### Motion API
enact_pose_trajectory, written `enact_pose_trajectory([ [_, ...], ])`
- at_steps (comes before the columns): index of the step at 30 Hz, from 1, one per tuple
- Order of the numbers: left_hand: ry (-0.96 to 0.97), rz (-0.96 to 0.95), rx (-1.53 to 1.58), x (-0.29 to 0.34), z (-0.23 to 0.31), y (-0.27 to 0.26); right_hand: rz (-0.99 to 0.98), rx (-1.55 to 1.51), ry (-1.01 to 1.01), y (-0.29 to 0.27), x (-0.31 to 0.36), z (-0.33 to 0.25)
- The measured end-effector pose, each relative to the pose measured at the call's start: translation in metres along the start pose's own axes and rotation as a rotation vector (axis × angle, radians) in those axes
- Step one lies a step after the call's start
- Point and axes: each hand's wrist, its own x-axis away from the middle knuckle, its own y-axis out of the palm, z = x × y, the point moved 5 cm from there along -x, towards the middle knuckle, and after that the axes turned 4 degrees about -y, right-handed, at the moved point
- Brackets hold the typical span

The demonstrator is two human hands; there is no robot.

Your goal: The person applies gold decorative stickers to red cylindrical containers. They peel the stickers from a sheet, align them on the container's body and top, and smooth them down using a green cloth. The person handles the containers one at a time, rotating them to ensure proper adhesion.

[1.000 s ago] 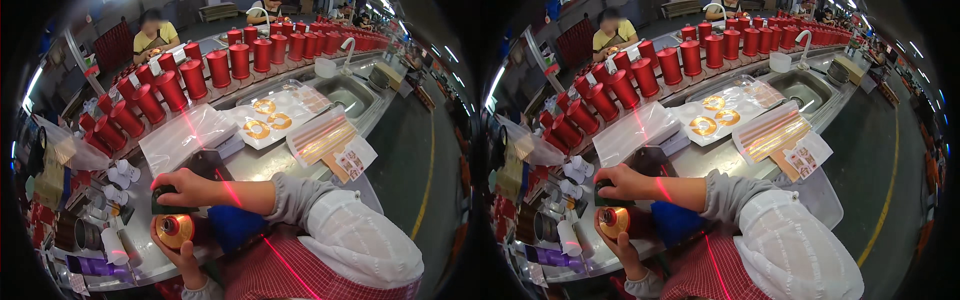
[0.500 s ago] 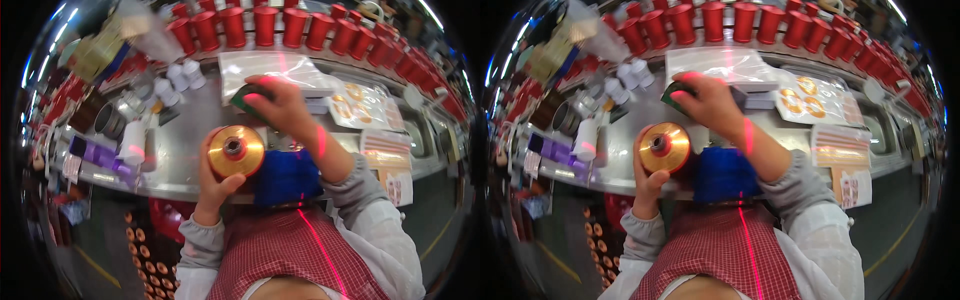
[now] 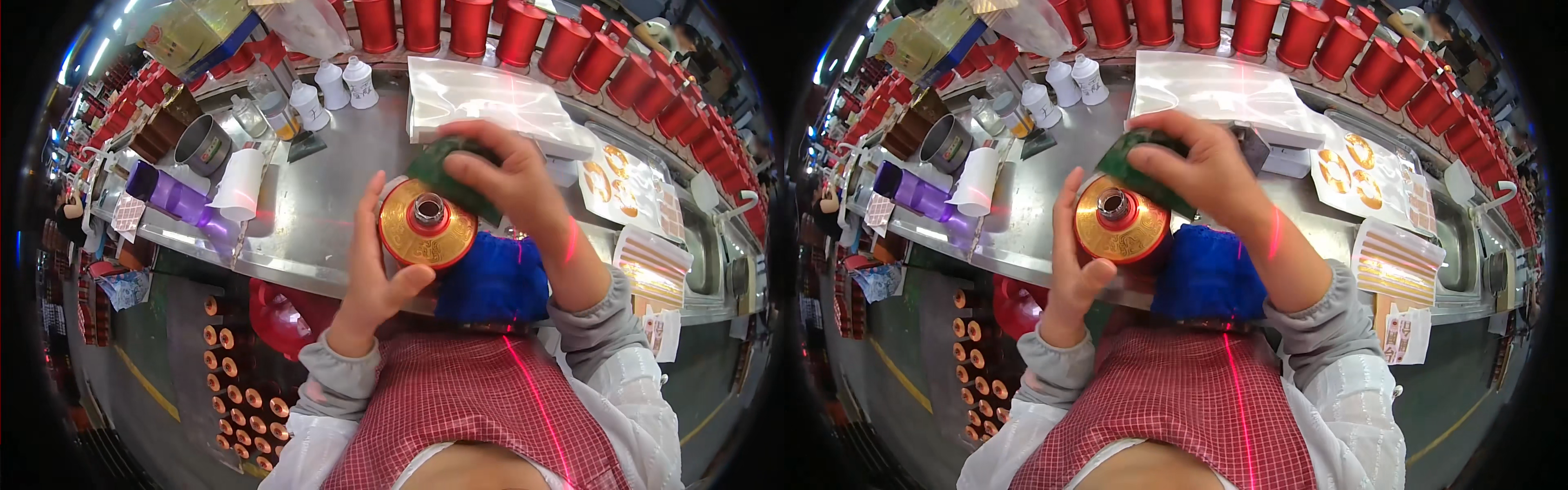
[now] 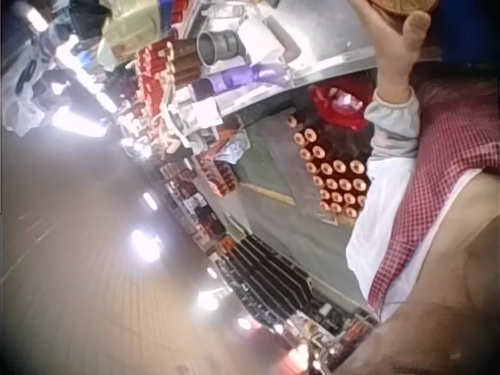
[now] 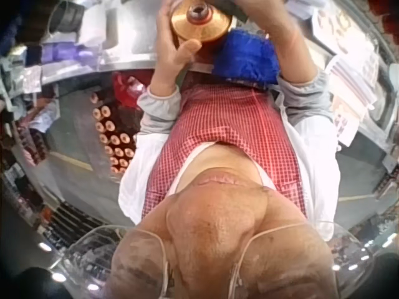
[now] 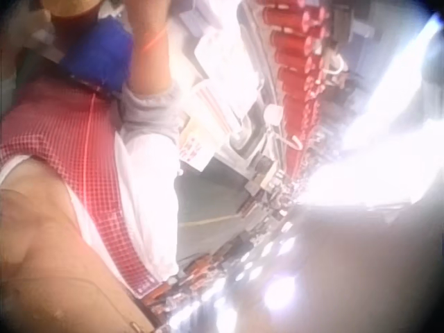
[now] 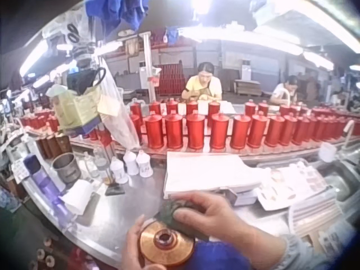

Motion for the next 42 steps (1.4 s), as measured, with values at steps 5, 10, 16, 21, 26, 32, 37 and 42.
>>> enact_pose_trajectory([
  [5,-0.015,0.017,-0.023,-0.002,-0.011,0.001,0.108,-0.152,0.146,-0.007,-0.005,-0.001],
  [10,-0.032,-0.029,0.022,-0.005,-0.010,-0.001,0.144,0.347,-0.037,-0.015,-0.017,-0.002],
  [16,-0.040,-0.042,0.002,-0.006,-0.014,-0.007,0.072,0.056,0.035,-0.001,-0.017,0.003],
  [21,-0.047,-0.083,0.032,-0.011,-0.013,-0.007,0.131,0.548,-0.030,-0.006,-0.022,-0.006],
  [26,-0.075,-0.084,0.074,-0.011,-0.015,-0.009,0.064,0.341,-0.029,0.001,-0.021,0.004],
  [32,-0.082,-0.068,0.017,-0.012,-0.014,-0.009,0.071,0.370,-0.030,0.001,-0.023,0.003],
  [37,-0.099,-0.134,0.038,-0.014,-0.014,-0.011,-0.023,0.214,-0.039,0.010,-0.018,0.004],
  [42,0.005,-0.081,0.006,-0.013,-0.007,-0.009,0.018,0.093,0.026,0.001,-0.016,0.000],
])
